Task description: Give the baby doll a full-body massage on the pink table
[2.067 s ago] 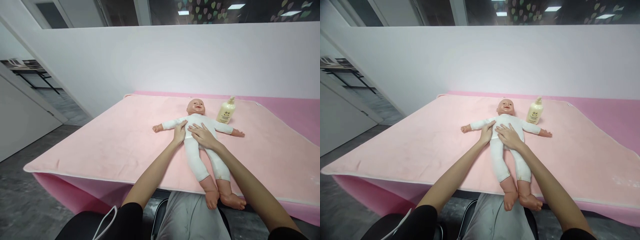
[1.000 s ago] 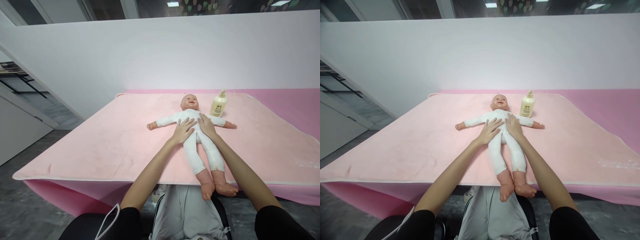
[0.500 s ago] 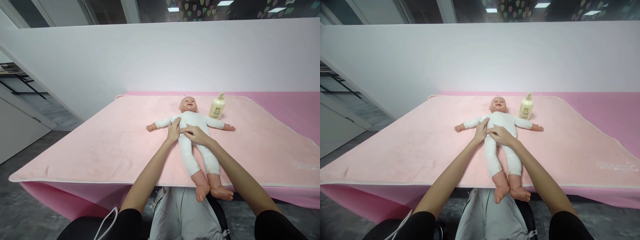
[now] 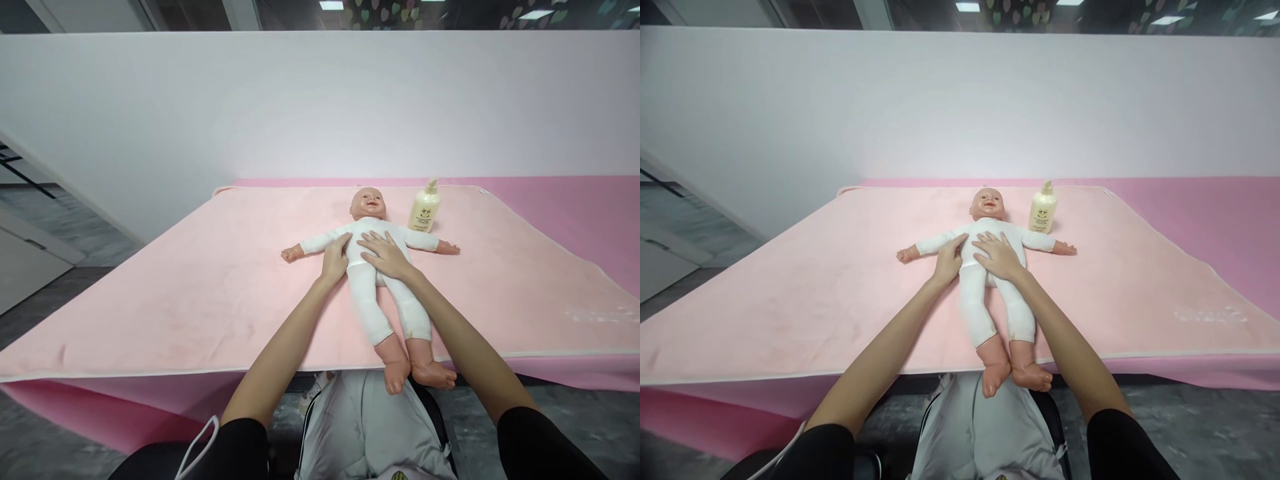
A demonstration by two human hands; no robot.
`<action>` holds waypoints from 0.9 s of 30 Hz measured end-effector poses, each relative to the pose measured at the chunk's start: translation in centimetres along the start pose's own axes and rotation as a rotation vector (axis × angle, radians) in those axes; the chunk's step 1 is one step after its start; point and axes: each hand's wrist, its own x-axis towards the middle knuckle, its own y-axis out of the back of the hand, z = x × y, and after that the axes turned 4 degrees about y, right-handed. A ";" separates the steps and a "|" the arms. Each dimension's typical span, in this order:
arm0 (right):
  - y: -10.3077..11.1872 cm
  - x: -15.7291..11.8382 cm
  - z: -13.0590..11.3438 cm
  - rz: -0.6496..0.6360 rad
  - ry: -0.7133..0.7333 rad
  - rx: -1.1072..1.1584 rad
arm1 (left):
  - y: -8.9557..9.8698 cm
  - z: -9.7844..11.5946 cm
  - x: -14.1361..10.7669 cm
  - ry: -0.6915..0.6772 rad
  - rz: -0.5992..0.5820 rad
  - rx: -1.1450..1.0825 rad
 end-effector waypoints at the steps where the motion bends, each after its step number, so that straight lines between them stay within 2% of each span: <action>1: 0.0 0.0 0.1 0.008 -0.035 -0.024 | 0.0 0.1 -0.1 -0.005 0.005 -0.002; 6: -0.1 0.2 1.0 0.060 -0.182 -0.052 | 0.5 0.7 -0.3 -0.054 0.012 0.009; 10: -0.5 0.5 2.1 0.097 -0.218 0.014 | 0.6 2.6 -1.0 -0.186 -0.084 -0.040; 12: -0.8 0.5 3.3 0.160 -0.268 0.047 | 0.5 4.1 -1.7 -0.228 -0.165 -0.134; 14: -1.2 0.5 4.7 0.251 -0.321 0.091 | 0.2 5.6 -2.3 -0.267 -0.294 -0.213; 17: -1.8 0.4 6.5 0.375 -0.338 0.180 | 0.0 7.1 -2.9 -0.318 -0.492 -0.176; 21: -2.1 0.1 7.1 0.492 -0.333 0.263 | 0.2 7.5 -2.4 -0.251 -0.560 0.092; 24: -2.3 0.0 6.6 0.546 -0.318 0.284 | 0.0 7.1 -1.4 -0.131 -0.560 0.265; 27: -2.5 0.1 6.4 0.600 -0.318 0.262 | -0.5 6.6 0.0 0.006 -0.525 0.331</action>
